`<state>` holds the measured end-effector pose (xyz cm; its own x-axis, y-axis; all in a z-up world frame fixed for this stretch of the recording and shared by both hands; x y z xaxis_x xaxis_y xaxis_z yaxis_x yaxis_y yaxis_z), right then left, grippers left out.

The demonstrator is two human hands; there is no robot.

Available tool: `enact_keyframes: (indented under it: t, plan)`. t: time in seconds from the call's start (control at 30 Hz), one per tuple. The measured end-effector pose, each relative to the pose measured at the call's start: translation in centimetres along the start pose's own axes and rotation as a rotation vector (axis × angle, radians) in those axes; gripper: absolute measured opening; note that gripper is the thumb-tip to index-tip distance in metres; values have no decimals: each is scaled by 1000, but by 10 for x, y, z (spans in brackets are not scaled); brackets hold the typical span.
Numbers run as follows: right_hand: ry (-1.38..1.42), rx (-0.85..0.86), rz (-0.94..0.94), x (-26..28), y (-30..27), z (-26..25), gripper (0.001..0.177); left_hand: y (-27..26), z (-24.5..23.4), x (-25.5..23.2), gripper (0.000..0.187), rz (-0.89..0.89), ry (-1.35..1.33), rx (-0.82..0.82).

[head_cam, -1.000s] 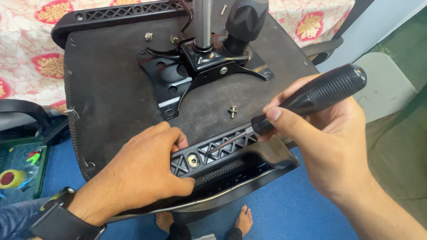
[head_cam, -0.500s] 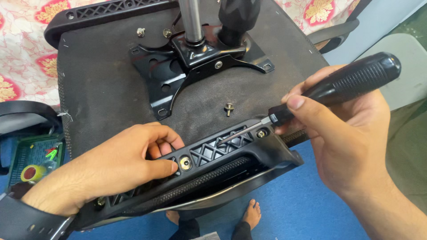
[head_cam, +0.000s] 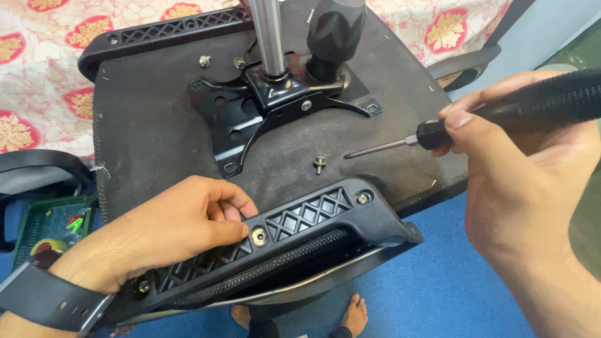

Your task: The person uses a screwdriver to remove multiple screws from the underside of an office chair seat, detaching the seat from its central gas-lift mechanism. The person systematically unscrews fasteners around the seat base and removes the screws one by one.

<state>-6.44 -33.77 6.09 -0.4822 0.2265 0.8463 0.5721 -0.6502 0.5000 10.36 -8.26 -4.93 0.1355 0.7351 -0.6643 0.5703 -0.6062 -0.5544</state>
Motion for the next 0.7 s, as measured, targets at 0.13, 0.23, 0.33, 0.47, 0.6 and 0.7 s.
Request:
enact_keyframes:
  t: [0.13, 0.23, 0.33, 0.47, 0.6, 0.7]
  plan:
    - [-41, 13, 5, 5, -1, 5, 30, -1, 0, -2, 22, 27, -54, -21]
    - [-114, 40, -18, 14, -4, 12, 30, -3, -1, -2, 22, 36, -82, -49]
    - [-154, 79, -29, 21, -8, 20, 33, -3, -1, -5, 23, 62, -58, -70]
    - [-216, 121, -4, 26, -11, 29, 36, -6, -3, -3, 21, 48, -25, -121]
    - [-206, 151, 11, 27, -15, 37, 43, -10, -7, -4, 18, 72, -22, -186]
    - [-218, 155, 11, 29, -18, 40, 45, -10, -8, -4, 18, 95, -24, -201]
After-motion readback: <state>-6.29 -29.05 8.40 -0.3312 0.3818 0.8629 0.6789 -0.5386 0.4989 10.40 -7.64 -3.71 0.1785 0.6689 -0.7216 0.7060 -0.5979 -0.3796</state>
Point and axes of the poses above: each hand's wrist, its own y-axis towards the middle knuckle, its own z-axis out of the palm, x = y × z, the point moved 10 cm from there along y, towards the middle knuckle, and after that the axes turned 3 degrees about -x, right-handed, at the moved point
